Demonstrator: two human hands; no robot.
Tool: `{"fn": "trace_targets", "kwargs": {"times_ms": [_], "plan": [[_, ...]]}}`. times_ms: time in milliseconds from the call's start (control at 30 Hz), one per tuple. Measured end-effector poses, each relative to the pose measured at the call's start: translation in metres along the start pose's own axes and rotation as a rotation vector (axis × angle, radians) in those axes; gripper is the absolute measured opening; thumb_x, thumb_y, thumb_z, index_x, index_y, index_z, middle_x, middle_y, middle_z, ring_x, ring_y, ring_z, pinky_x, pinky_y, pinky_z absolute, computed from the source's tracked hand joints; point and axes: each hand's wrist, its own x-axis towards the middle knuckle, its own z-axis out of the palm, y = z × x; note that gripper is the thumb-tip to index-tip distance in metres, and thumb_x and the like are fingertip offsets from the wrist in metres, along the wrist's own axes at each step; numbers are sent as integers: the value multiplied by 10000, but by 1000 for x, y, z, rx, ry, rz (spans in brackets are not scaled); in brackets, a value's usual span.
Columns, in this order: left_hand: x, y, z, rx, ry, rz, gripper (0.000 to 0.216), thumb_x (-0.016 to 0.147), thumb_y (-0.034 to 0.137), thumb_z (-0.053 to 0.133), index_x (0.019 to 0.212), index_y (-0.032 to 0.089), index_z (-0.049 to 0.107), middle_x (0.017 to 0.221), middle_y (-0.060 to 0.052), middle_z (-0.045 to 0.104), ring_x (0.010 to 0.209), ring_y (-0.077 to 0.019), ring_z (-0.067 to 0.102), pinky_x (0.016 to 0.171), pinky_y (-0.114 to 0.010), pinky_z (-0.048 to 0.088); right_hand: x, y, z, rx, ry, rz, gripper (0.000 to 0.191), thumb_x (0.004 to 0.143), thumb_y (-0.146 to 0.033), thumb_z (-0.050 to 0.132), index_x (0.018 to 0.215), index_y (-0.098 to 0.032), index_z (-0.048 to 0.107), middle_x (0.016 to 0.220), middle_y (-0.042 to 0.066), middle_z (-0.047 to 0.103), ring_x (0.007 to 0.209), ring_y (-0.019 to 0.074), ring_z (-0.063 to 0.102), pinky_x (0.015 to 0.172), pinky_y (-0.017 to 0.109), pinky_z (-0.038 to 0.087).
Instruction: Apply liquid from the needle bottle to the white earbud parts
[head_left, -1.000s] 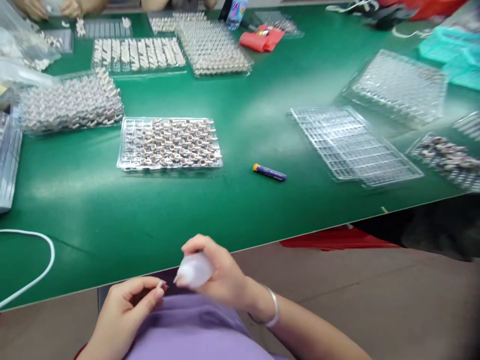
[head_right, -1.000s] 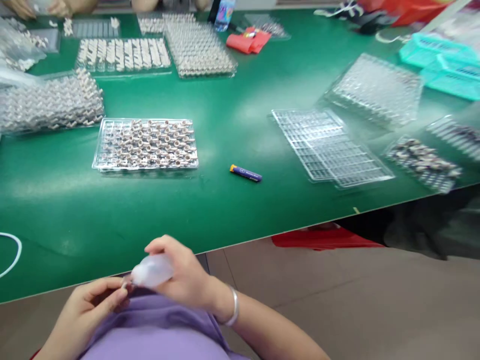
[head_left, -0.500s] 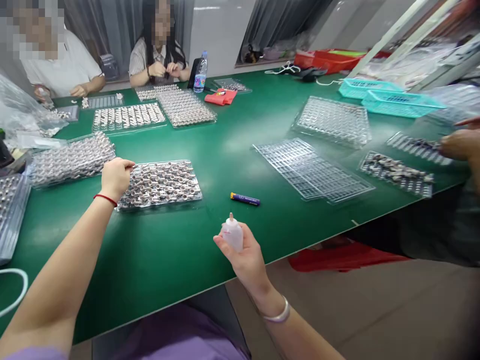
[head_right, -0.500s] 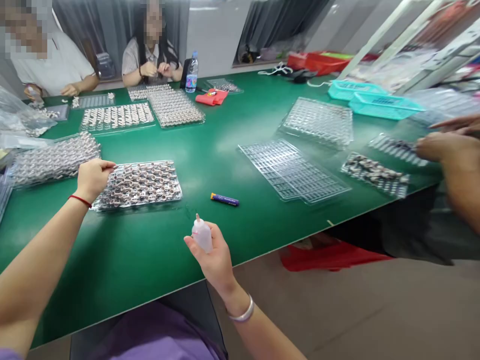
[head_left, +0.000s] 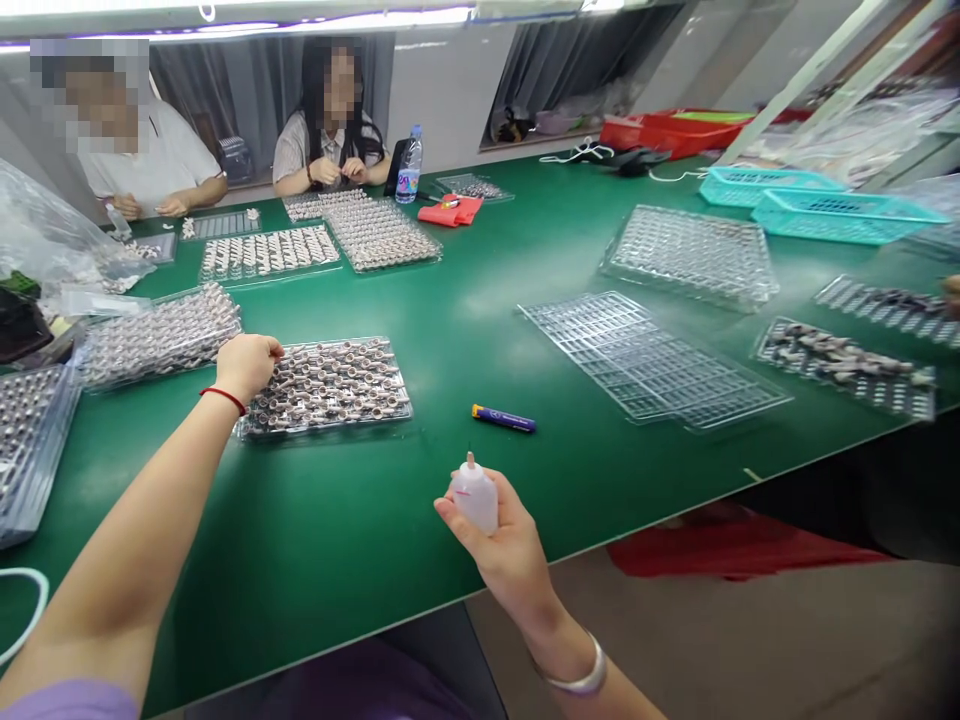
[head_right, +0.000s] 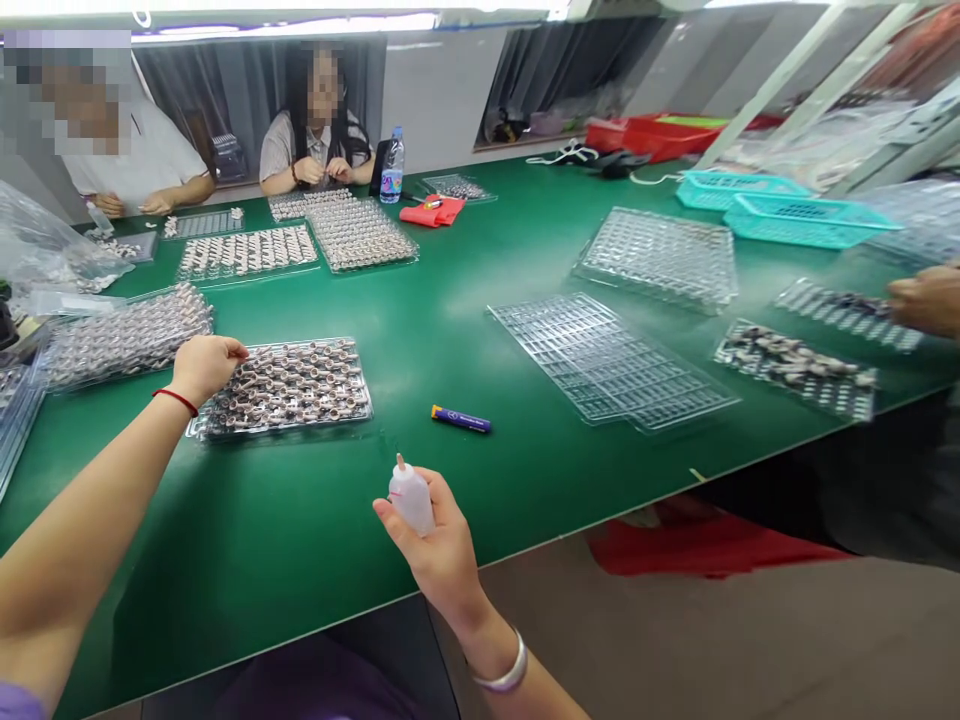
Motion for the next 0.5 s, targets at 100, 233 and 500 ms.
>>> {"fn": "trace_targets", "kwargs": {"times_ms": [100,233,500], "plan": [[-2,-2,0,-9,-13,6,251,814,246,586,955,246,793,929,-66,776,952,-300,691,805,-349,520,0,2,1,5,-3,2,373,761,-465,743,984,-215,577,729,-10,624,591,135,568,517,239,504],[-7,-6,-1,-67,-3,30,247,835,280,599,996,244,783,975,-44,774,943,-251,696,822,-300,517,1,3,1,-7,5,-3,392,773,-493,722,1007,-213,578,771,4,641,634,151,603,568,254,527],[1,-32,-26,-146,102,-23,262,866,327,579,1027,238,765,927,-12,775,874,-214,704,833,-279,517,55,-2,-23,-214,-141,-62,511,663,-546,777,1021,-203,651,911,50,704,770,224,664,689,323,556]]}}
